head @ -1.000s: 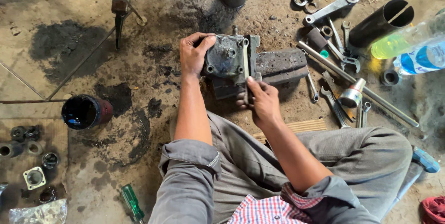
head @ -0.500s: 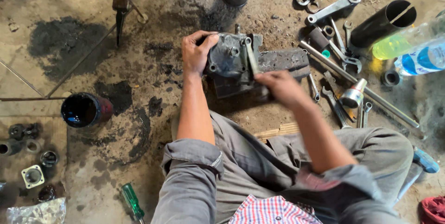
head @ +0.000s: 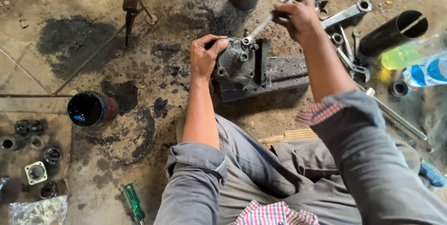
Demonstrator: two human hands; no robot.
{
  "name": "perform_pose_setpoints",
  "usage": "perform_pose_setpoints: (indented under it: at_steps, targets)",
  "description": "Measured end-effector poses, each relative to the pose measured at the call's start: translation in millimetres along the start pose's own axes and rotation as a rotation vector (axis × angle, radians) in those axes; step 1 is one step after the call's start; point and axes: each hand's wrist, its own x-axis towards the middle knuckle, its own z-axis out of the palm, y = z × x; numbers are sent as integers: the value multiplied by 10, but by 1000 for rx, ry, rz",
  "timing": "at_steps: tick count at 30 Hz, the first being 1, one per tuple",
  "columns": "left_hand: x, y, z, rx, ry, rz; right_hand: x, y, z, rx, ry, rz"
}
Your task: The person unscrews bolts, pries open a metal housing, and works on the internal components of a mechanical device using a screwdriver, a wrench, and a cloth.
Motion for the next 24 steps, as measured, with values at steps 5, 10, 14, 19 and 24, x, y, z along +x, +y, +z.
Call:
perform_pose_setpoints:
  at_steps: [5, 10, 14, 19, 24]
  targets:
    - [-7, -64, -5, -40, -12, -6, -628, 259, -379, 702, 321, -94]
    - [-15, -82, 9, -96, -3, -22, -1780, 786, -433, 285, -26, 92]
    - [-4, -70, 8, -94, -14, -28, -2182, 1069, -168, 553, 91, 236]
    - [-8, -117, -14, -33, -11, 49, -2197, 1196, 166, 431, 73, 147]
    - [1, -136, -13, -83, -22, 5, -2247, 1175, 473, 428, -11, 172]
